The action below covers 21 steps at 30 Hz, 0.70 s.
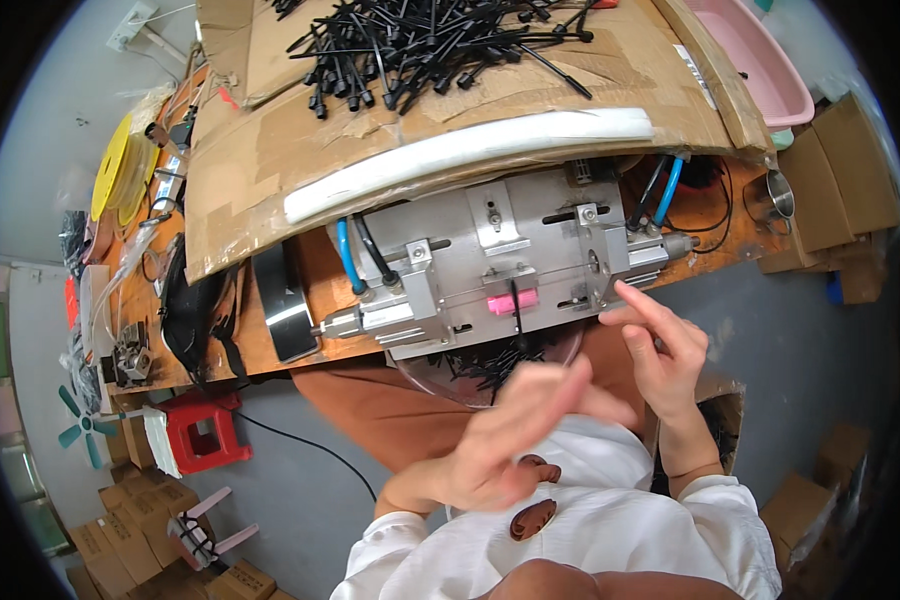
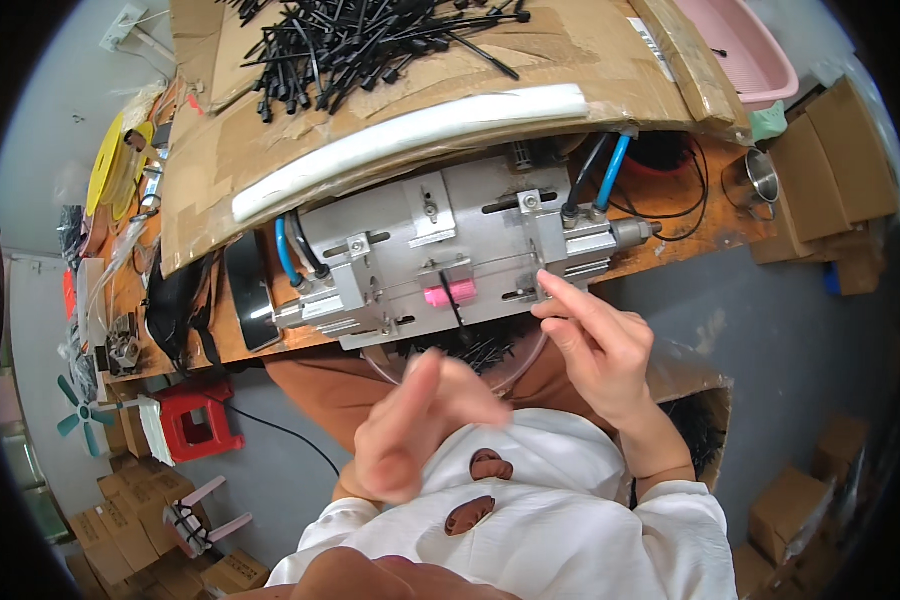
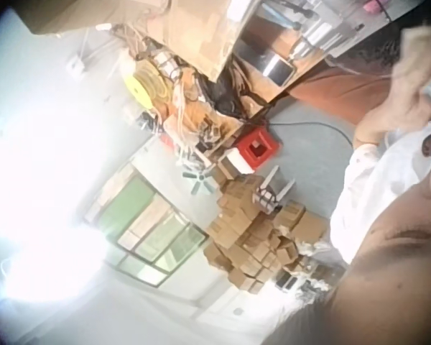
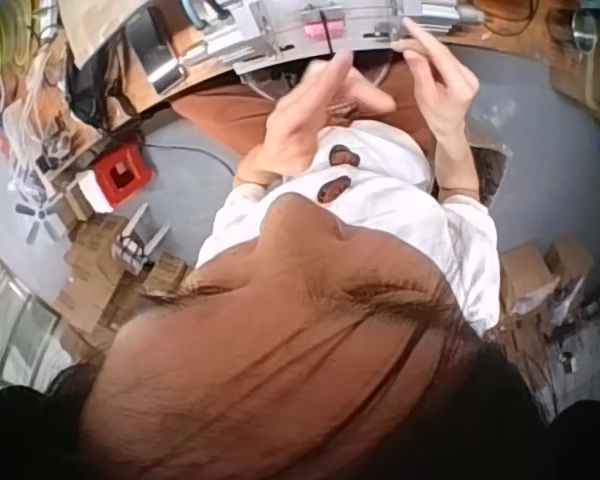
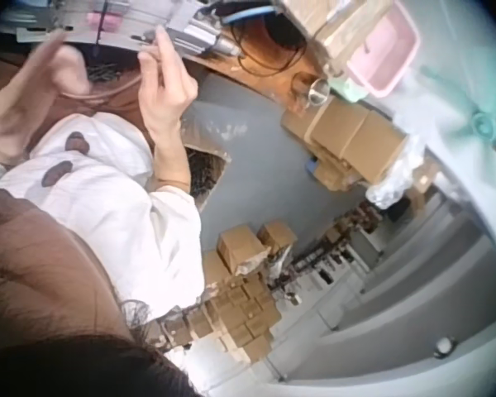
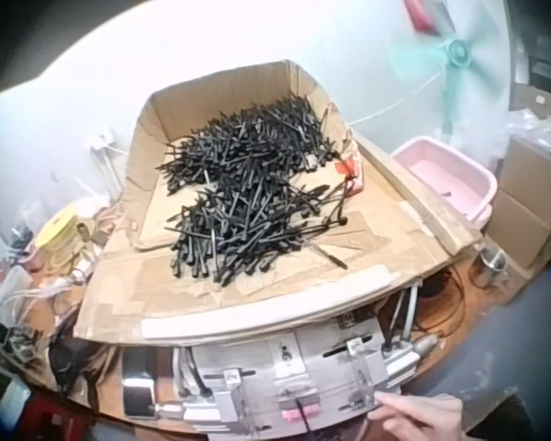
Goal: The person picks up a mascara brush from a pile, places it into a machine, and presses a pink lever. After the machine processes the brush, the person removes it and drops it into a container below.
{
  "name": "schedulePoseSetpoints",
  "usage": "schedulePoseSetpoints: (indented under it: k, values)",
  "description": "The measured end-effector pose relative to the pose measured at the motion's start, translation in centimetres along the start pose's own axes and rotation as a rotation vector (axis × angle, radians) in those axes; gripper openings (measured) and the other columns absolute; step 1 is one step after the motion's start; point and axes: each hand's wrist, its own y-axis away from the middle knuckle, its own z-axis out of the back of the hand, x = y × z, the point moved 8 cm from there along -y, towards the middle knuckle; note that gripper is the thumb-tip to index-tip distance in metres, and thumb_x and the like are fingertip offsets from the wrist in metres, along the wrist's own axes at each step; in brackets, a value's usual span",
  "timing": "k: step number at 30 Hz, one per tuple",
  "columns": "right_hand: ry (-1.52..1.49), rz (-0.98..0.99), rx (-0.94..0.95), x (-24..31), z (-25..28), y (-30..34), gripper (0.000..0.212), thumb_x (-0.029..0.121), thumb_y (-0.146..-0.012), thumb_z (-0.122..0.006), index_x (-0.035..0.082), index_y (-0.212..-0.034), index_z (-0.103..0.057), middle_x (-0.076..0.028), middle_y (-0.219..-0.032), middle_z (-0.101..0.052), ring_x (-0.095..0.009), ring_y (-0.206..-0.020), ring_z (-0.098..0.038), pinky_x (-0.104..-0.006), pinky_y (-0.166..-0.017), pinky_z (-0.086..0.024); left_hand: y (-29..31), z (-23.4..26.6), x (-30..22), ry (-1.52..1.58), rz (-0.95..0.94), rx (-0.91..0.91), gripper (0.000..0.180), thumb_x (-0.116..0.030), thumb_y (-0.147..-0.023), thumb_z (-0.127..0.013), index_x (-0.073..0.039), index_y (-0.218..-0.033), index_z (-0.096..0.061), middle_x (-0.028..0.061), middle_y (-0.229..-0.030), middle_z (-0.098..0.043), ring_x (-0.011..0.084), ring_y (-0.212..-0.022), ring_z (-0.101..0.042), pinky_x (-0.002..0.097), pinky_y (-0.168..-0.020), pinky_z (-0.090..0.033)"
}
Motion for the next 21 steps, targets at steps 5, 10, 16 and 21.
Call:
schedulePoseSetpoints:
  k: [5,10,16,21]
  values:
    - [0.118,0.186,0.012,2.9,0.1,-3.2,0.031,0.004,-0.084,-0.068,-0.003,-0.114,-0.065,-0.014,-0.084,-0.07,-0.019,-0.071,-0.069,-0.0263,-0.062,-0.053,-0.8,-1.9,-4.8,0.846,-0.405,-0.046,0.07,-0.056,-0.1,-0.013,-0.009,-0.151,-0.023,0.0159,-0.092,-0.065,0.028,-0.092,-0.056,0.0327,-0.07,-0.045]
    - [0.147,0.358,0.015,6.5,-1.8,-8.6,0.034,0.002,-0.081,-0.07,0.002,-0.115,-0.066,-0.011,-0.075,-0.066,-0.019,-0.06,-0.061,-0.0278,-0.054,-0.048,1.1,-3.4,-6.2,0.921,-0.632,0.037,0.062,-0.05,-0.1,-0.027,-0.02,-0.152,-0.013,0.0159,-0.123,-0.058,0.0439,-0.12,-0.045,0.0477,-0.101,-0.04]
    - [0.505,0.708,0.003,8.5,-7.2,-16.3,0.029,0.011,-0.086,-0.066,0.003,-0.113,-0.063,-0.011,-0.088,-0.067,-0.021,-0.074,-0.065,-0.0272,-0.055,-0.048,1.2,-2.3,-7.8,1.033,-0.442,-0.038,0.053,-0.042,-0.104,-0.019,-0.017,-0.151,-0.025,0.0058,-0.101,-0.067,0.0409,-0.114,-0.05,0.041,-0.091,-0.044]
    - [0.927,0.597,0.101,4.4,-12.6,-21.5,0.036,0.01,-0.085,-0.06,0.01,-0.121,-0.058,-0.006,-0.117,-0.056,-0.025,-0.107,-0.055,-0.0358,-0.08,-0.053,-0.3,-2.3,-7.9,0.984,-0.738,0.111,0.059,-0.042,-0.102,-0.035,-0.009,-0.15,-0.025,0.0029,-0.101,-0.067,0.0344,-0.114,-0.051,0.0392,-0.085,-0.046]
